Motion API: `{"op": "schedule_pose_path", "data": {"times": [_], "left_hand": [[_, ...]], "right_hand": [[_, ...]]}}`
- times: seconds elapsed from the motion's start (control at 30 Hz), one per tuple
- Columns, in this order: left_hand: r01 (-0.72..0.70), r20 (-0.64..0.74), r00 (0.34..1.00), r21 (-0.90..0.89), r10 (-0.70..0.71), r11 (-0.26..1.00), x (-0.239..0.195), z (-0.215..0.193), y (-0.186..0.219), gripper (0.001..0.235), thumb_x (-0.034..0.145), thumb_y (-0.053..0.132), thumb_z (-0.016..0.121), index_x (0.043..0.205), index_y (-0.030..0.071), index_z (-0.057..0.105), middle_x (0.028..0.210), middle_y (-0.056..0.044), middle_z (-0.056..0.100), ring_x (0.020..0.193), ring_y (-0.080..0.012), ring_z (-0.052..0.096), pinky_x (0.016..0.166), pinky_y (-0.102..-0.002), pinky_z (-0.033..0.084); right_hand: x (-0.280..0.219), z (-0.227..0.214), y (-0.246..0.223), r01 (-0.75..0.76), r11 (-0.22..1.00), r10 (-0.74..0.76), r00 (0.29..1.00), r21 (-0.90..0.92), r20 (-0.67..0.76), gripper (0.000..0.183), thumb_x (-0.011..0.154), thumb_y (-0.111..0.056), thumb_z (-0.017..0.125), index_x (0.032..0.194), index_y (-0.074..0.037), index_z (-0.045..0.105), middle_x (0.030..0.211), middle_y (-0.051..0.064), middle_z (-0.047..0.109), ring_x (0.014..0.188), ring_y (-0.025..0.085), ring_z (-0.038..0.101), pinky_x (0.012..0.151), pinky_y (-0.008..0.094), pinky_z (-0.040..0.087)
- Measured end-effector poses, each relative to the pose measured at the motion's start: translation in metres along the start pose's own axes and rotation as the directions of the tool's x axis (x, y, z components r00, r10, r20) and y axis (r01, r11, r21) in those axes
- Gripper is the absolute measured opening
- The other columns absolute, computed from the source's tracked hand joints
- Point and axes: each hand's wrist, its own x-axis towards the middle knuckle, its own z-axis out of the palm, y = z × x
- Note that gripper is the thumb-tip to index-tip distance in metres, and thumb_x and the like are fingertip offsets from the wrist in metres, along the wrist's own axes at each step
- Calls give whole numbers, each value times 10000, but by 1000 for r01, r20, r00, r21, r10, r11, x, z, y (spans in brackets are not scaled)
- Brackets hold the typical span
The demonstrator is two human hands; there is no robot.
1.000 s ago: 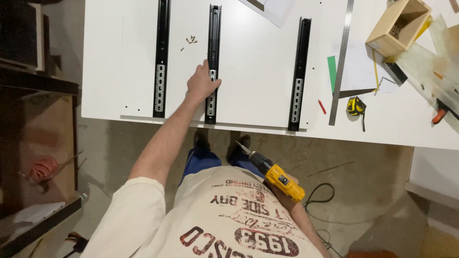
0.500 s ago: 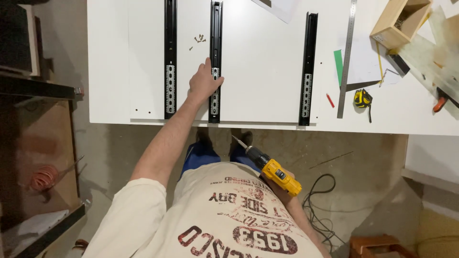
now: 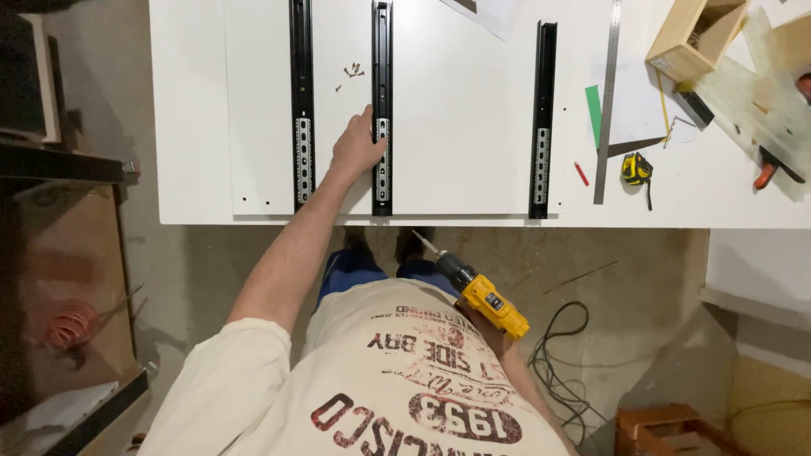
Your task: Attach drawer slides to a wooden panel using a power drill and screws.
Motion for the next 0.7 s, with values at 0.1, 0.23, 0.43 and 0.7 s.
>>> {"op": "schedule_pose_path", "data": {"times": [0.1, 0.23, 0.43, 0.7], "left_hand": [[9, -3, 1000, -7, -9, 1000, -9, -3, 7, 762, 958, 276, 632, 1611, 52, 308, 1383, -249, 514, 1065, -363, 688, 799, -541, 573], [3, -5, 1000, 35, -3, 999, -10, -8, 14, 752, 971, 268, 618, 1621, 79, 291, 1228, -169, 555, 1031, -368, 679, 793, -518, 573], [-3, 37, 999, 89, 0, 996, -7, -13, 17, 713, 1003, 241, 595, 1644, 185, 286, 1224, -185, 551, 1067, -393, 665, 841, -519, 564], [-2, 22, 1000, 91, 0, 996, 9, 2, -3, 583, 1017, 287, 609, 1576, 256, 446, 1210, -171, 585, 1060, -367, 682, 841, -486, 578]], "right_hand": [[9, -7, 0, 35, 999, -35, 999, -4, -4, 232, 856, -168, 810, 983, 22, 769, 959, 245, 783, 907, 354, 769, 684, 411, 605], [20, -14, 1, 48, 999, -48, 999, -7, -3, 234, 856, -167, 810, 986, 22, 768, 960, 246, 783, 909, 356, 767, 688, 413, 605], [28, -20, 3, 70, 998, -70, 998, -9, 6, 237, 855, -166, 810, 991, 23, 765, 962, 248, 781, 914, 361, 765, 697, 416, 604], [31, -24, 5, 89, 996, -88, 996, -17, 9, 242, 855, -164, 809, 999, 24, 760, 966, 250, 778, 922, 369, 761, 710, 422, 602]]}}
